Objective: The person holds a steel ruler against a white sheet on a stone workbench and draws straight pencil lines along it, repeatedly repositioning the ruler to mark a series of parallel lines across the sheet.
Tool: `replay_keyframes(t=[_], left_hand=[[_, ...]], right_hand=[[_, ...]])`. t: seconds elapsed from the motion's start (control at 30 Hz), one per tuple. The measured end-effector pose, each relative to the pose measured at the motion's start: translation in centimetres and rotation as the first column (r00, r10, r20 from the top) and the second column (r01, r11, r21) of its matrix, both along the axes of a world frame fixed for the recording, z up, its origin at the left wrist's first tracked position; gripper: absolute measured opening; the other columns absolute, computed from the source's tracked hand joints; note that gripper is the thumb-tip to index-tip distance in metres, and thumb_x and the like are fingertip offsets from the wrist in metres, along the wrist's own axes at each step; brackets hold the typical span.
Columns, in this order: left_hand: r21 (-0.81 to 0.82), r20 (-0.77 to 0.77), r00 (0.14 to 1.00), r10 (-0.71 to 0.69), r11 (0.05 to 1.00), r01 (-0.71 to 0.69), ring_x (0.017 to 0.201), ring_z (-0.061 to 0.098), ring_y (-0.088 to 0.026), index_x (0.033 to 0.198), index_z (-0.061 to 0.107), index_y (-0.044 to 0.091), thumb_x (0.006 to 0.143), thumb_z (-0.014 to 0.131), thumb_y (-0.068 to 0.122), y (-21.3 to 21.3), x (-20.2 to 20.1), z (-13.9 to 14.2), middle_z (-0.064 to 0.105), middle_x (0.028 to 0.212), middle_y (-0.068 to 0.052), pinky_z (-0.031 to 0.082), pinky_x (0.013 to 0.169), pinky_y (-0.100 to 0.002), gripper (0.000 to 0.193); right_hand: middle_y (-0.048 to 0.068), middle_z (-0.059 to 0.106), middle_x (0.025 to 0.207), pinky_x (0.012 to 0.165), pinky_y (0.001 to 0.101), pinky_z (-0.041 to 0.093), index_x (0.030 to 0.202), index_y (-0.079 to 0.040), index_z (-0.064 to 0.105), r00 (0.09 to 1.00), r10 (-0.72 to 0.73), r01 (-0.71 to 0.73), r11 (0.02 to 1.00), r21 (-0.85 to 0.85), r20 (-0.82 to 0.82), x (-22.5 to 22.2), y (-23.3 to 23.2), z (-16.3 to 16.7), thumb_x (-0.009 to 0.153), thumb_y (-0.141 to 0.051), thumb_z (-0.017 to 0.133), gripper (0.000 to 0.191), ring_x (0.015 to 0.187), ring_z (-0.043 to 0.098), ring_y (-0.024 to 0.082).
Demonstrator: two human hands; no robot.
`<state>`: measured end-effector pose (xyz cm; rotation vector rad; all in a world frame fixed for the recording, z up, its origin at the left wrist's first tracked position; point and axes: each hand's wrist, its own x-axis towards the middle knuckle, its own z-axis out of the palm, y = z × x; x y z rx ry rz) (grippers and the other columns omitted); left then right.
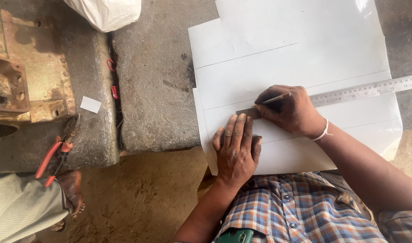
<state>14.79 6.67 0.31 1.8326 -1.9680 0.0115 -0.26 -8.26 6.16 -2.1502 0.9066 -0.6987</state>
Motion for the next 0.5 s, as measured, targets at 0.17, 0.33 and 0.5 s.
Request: replay_keyframes(t=[0.17,0.33,0.5], left_hand=[[0.013,0.015,1.0,0.0,1.0,0.0,0.147,0.045,-0.026,0.15,0.055,0.006,0.111,0.042,0.045,-0.15,0.07,-0.37,0.053,0.154,-0.011,0.026,0.122,-0.05,0.056],[0.027,0.01,1.0,-0.003,1.0,0.002,0.147,0.044,-0.026,0.15,0.055,0.006,0.111,0.041,0.045,-0.24,0.1,-0.6,0.052,0.154,-0.011,0.025,0.122,-0.05,0.057],[0.032,0.008,1.0,-0.004,0.999,0.004,0.148,0.044,-0.026,0.15,0.054,0.006,0.111,0.041,0.045,-0.31,0.07,-0.58,0.052,0.154,-0.011,0.025,0.122,-0.05,0.057]], right_hand=[[0.008,0.077,0.083,0.06,0.0302,0.06,0.092,-0.006,0.074,1.0,-0.013,0.014,1.0,0.009,-0.027,0.04,-0.25,-0.48,0.086,-0.019,0.081,0.016,0.068,0.075,0.018],[0.007,0.077,0.083,0.06,0.0294,0.06,0.092,-0.006,0.073,0.999,-0.003,0.003,1.0,0.024,-0.036,-0.01,-0.48,-0.7,0.086,-0.02,0.081,0.017,0.067,0.075,0.018],[0.007,0.077,0.083,0.06,0.0288,0.06,0.091,-0.006,0.073,0.999,0.004,-0.003,1.0,0.026,-0.039,-0.04,-0.57,-0.69,0.085,-0.02,0.082,0.018,0.068,0.075,0.018]])
